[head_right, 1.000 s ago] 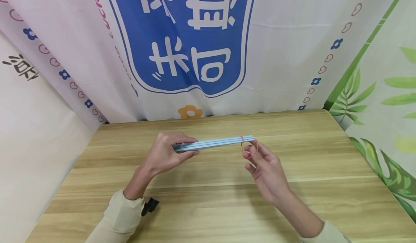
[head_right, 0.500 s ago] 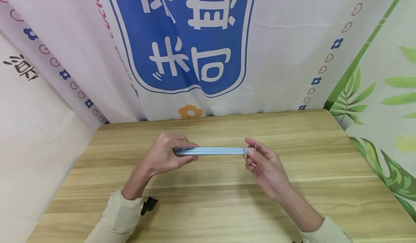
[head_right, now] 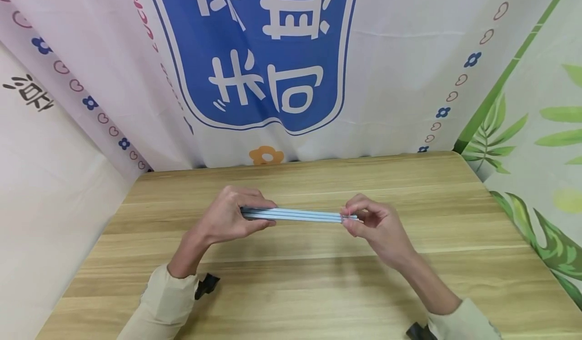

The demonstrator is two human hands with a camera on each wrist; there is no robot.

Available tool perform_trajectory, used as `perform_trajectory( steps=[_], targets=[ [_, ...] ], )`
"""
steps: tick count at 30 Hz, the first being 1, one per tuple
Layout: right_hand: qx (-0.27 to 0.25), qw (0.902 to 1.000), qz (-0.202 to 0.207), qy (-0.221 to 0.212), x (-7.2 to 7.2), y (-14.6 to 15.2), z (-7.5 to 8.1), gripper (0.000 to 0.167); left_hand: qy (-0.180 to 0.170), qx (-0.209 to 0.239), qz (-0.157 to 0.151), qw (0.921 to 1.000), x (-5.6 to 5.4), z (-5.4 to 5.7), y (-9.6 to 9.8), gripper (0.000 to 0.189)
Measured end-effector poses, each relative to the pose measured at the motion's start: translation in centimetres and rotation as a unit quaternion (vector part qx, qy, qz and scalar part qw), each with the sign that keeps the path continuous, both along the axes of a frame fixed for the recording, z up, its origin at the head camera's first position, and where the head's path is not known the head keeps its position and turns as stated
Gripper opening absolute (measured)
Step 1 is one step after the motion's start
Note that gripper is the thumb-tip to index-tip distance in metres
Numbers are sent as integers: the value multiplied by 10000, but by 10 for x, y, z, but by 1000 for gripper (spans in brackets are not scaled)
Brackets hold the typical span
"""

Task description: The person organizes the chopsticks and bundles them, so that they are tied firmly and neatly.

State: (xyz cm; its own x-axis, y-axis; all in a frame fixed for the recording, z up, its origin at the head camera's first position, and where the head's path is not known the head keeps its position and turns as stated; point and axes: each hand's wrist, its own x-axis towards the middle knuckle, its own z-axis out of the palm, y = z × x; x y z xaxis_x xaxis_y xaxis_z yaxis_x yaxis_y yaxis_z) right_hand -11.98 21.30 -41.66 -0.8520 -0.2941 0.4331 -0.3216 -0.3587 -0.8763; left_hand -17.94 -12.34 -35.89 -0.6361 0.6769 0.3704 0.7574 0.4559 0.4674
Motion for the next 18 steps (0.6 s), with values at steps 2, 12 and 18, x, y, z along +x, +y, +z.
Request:
perform_trajectory(
  steps=[2, 12, 18],
  targets=[
    [214, 9992, -79, 316, -1, 2, 0, 45, -61, 42, -55, 10000, 0, 0, 0, 24],
    [-137, 9930, 346, 1122, -12, 7, -3, 46, -92, -5, -31, 10000, 1, 1, 1, 23],
    [116, 9960, 176, 864, -10, 9, -1, 42, -6, -57, 152, 9999, 1, 1, 2, 24]
  ],
)
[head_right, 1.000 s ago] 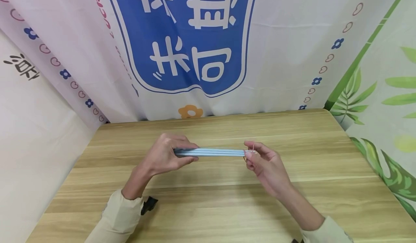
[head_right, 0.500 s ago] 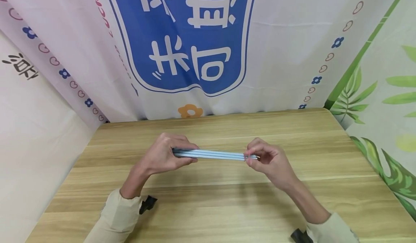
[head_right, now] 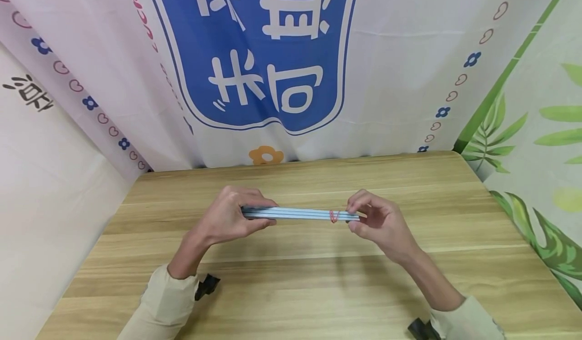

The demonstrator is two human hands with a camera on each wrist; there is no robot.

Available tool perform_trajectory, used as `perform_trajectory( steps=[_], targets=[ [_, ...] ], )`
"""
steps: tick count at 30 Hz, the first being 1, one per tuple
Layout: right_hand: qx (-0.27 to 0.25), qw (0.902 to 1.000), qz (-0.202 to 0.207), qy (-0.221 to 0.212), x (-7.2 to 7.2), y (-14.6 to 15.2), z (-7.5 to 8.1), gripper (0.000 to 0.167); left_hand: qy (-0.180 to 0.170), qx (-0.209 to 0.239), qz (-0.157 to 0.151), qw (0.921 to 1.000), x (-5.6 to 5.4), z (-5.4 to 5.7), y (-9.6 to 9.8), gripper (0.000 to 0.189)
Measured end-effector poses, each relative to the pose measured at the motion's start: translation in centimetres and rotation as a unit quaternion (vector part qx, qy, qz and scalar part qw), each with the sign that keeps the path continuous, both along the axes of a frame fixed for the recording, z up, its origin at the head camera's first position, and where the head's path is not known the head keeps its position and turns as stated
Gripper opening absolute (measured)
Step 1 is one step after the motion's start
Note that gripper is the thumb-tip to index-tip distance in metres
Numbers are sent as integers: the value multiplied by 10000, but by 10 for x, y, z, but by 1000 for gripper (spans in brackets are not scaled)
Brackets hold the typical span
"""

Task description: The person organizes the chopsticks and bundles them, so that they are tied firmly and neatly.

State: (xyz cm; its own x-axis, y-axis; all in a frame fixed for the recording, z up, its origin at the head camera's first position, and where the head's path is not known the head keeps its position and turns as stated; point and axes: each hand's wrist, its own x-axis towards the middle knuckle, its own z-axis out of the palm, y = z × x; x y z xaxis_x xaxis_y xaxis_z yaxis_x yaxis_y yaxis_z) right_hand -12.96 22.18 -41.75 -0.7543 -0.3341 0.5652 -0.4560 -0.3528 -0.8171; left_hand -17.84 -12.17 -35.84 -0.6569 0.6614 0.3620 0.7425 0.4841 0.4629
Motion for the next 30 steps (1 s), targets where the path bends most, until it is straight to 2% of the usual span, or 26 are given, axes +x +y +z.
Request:
perform_trajectory(
  steps=[6, 16, 24, 30],
  targets=[
    [764, 9942, -601, -451, 5, 0, 4, 39, 87, -70, 104, 9999, 1, 1, 1, 25],
    [1125, 9877, -987, -459, 4, -5, 8, 26, 182, -145, 206, 9995, 3, 1, 1, 25],
    [1826, 9683, -1588, -627, 4, -12, 11, 19, 224, -263, 330, 9989, 4, 1, 3, 25],
    [1984, 9628, -1720, -638, 3, -17, 13, 20, 322, -343, 369, 9982, 4, 1, 4, 24]
  ],
)
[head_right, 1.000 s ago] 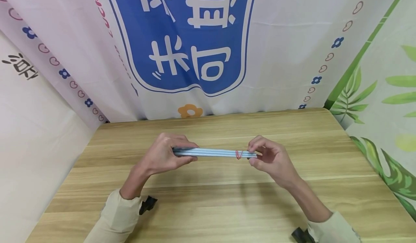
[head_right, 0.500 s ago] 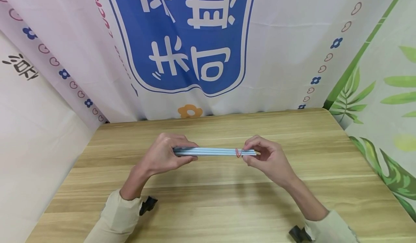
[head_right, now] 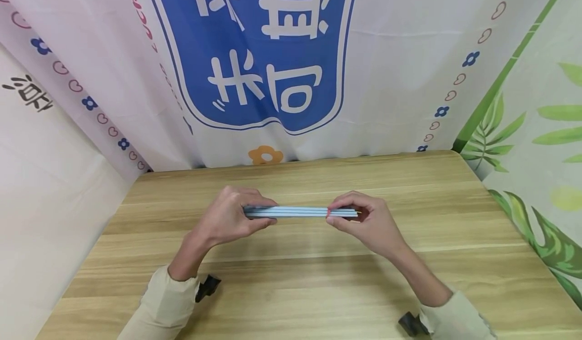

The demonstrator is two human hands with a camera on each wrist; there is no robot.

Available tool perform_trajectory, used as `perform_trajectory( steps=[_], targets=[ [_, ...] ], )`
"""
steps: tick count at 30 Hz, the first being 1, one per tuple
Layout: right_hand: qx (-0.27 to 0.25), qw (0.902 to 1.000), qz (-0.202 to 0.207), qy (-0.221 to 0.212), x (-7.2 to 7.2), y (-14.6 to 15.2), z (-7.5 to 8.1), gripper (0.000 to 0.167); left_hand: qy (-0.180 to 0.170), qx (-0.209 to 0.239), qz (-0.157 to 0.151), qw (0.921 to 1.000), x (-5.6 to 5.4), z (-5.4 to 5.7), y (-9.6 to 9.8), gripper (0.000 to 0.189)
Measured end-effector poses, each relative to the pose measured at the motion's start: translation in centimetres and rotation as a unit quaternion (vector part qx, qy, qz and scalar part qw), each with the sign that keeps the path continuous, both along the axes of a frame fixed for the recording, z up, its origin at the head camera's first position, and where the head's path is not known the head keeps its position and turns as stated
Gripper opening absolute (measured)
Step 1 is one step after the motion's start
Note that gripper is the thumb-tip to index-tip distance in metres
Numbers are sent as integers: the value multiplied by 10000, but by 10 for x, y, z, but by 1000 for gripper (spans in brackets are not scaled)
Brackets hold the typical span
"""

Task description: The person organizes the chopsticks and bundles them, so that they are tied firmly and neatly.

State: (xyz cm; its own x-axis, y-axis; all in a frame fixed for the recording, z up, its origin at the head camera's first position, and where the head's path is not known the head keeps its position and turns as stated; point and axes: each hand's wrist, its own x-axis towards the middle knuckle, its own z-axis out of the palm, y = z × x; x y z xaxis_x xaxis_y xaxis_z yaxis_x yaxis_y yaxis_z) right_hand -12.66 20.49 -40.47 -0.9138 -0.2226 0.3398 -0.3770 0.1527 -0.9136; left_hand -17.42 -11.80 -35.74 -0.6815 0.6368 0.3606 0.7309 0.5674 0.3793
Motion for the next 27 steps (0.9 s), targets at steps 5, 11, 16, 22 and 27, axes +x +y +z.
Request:
perform_trajectory(
  steps=[5, 11, 16, 22, 27],
  targets=[
    [82, 9999, -72, -17, -2, -4, 1, 18, 40, 7, 82, 10000, 2, 0, -1, 23],
    [242, 9996, -92, -71, -4, -9, 4, 23, 60, -57, 103, 9999, 5, 1, 4, 24],
    [475, 9985, -68, -257, -7, -19, 6, 24, 15, -73, 60, 10000, 7, 1, 8, 25],
    [353, 9974, -34, -631, -11, -26, 10, 27, 85, -81, 134, 9998, 8, 0, 9, 24],
    [523, 9971, 60, -545, -13, -24, 12, 32, 41, -92, 245, 9996, 7, 1, 8, 24]
  ],
)
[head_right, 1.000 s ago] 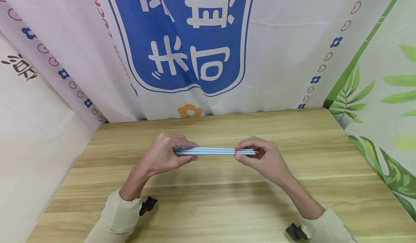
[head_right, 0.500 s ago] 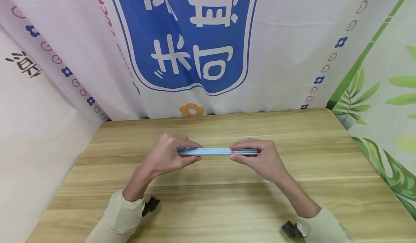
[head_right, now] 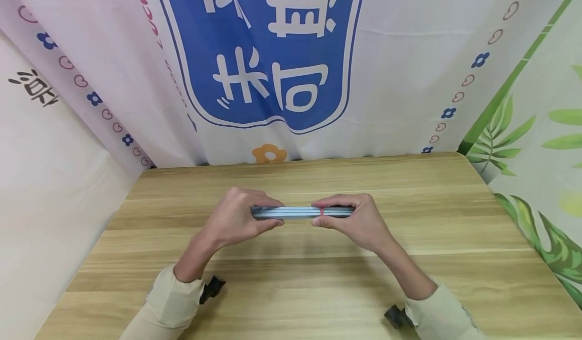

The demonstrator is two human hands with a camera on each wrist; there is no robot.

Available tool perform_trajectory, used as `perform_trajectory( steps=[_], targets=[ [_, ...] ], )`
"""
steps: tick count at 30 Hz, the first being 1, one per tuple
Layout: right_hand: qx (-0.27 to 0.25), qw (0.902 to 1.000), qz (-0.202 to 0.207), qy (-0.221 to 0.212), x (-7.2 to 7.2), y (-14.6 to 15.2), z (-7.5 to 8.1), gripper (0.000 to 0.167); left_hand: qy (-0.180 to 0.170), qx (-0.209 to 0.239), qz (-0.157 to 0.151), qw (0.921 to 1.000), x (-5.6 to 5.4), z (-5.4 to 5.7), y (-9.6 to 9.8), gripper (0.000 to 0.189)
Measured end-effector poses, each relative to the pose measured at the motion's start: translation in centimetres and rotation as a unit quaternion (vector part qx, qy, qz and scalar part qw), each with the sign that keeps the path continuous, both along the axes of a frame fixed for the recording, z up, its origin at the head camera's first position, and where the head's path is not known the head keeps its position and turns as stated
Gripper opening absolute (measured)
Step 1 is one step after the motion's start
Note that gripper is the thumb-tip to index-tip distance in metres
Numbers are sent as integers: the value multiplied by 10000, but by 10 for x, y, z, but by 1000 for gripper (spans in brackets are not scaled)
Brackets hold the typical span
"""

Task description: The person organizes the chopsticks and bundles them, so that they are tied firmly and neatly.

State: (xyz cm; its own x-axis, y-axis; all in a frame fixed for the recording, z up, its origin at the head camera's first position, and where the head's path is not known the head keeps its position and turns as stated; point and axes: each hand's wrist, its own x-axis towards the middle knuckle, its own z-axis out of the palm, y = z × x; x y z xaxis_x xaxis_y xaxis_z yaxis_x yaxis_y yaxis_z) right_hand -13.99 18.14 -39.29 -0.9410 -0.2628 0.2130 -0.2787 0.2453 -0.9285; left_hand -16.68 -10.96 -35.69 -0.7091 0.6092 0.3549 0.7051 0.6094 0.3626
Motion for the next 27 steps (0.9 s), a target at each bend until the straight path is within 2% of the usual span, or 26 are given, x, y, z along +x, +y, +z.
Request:
perform_trajectory(
  steps=[3, 7, 11, 19, 27],
  targets=[
    [202, 9995, -16, 248, -1, 5, 2, 32, 11, -7, 114, 9999, 0, 2, -1, 25],
    [352, 9981, -71, 495, -2, 12, 3, 21, 41, -29, 230, 9997, 1, 3, -3, 26],
    [363, 9973, -6, 642, -3, 14, 2, 16, 7, -19, 206, 9998, 1, 3, -2, 26],
    [139, 9979, 169, 603, -1, 10, 3, 18, 75, 45, 100, 9999, 3, 3, 0, 25],
    [-21, 9994, 262, 245, 3, 3, 3, 24, -112, 77, -78, 9999, 6, 5, 5, 25]
  ],
)
